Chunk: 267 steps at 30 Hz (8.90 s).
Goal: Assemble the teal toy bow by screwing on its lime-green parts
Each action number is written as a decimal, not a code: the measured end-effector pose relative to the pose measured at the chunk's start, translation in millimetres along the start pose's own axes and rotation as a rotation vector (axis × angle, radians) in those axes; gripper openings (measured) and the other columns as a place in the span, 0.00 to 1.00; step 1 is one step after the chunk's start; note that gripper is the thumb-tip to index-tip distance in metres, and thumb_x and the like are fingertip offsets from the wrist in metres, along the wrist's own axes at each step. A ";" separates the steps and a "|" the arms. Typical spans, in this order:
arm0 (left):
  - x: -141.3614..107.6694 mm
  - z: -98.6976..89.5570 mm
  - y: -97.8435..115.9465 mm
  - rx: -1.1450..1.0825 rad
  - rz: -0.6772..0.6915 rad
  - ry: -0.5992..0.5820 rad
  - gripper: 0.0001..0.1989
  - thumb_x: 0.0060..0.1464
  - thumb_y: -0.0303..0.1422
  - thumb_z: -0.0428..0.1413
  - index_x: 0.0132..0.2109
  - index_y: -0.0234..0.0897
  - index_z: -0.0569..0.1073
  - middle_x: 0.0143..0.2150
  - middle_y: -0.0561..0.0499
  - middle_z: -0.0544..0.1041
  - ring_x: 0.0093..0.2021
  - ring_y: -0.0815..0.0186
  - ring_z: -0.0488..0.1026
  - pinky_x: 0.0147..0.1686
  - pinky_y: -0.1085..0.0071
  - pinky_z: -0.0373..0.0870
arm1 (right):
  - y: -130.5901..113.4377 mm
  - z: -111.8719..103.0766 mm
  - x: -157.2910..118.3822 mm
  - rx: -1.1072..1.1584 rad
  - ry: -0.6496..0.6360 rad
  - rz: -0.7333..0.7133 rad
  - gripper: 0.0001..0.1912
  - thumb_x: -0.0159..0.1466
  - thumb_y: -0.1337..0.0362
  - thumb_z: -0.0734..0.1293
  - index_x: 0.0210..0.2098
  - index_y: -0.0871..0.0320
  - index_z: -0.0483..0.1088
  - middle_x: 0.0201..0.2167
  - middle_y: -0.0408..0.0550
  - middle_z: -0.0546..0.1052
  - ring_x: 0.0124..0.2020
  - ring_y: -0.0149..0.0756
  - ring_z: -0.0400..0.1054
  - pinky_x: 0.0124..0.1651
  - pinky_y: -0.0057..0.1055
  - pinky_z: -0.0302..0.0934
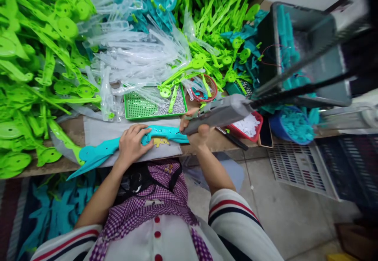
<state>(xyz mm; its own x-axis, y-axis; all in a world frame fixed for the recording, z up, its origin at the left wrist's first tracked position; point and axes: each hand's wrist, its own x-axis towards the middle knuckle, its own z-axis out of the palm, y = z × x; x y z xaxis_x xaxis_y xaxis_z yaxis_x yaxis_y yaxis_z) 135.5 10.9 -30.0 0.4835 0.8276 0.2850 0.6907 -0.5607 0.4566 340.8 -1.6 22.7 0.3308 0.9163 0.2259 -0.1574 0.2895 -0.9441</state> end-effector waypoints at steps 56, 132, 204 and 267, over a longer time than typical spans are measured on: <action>38.2 94.0 184.8 -1.787 -1.371 -0.198 0.10 0.53 0.20 0.58 0.27 0.35 0.68 0.23 0.54 0.73 0.22 0.74 0.70 0.31 0.77 0.69 | -18.1 -30.6 2.6 -0.289 0.082 -0.088 0.24 0.53 0.40 0.68 0.20 0.55 0.66 0.15 0.38 0.67 0.16 0.29 0.62 0.21 0.28 0.60; -102.9 -77.0 -78.8 -0.234 -0.778 0.587 0.17 0.48 0.36 0.63 0.47 0.44 0.73 0.46 0.49 0.67 0.37 0.62 0.71 0.36 0.62 0.73 | 33.1 4.6 -43.4 -1.097 0.150 0.207 0.04 0.55 0.63 0.68 0.24 0.55 0.70 0.34 0.47 0.71 0.42 0.42 0.67 0.50 0.41 0.56; -87.4 -77.9 -61.3 -1.358 -1.069 0.812 0.21 0.36 0.28 0.65 0.40 0.41 0.67 0.38 0.53 0.81 0.41 0.60 0.80 0.42 0.64 0.76 | 22.6 -2.4 -17.0 -1.316 -0.211 0.303 0.10 0.54 0.60 0.62 0.19 0.54 0.59 0.28 0.44 0.62 0.29 0.35 0.57 0.35 0.35 0.53; -78.1 -107.3 -73.5 -1.271 -1.035 1.045 0.21 0.65 0.42 0.43 0.35 0.32 0.73 0.27 0.52 0.71 0.30 0.68 0.68 0.36 0.72 0.68 | 23.8 -110.7 -6.9 -0.170 0.422 0.479 0.25 0.43 0.53 0.76 0.36 0.54 0.66 0.30 0.39 0.73 0.31 0.31 0.69 0.34 0.30 0.64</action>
<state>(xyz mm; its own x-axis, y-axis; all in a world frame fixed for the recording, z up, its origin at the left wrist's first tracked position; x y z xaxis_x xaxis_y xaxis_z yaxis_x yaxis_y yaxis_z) -10.7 -10.0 4.6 -0.5817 0.7287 -0.3615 -0.5087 0.0210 0.8607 437.9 -31.6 -27.9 0.6023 0.7360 -0.3091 -0.2399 -0.2025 -0.9494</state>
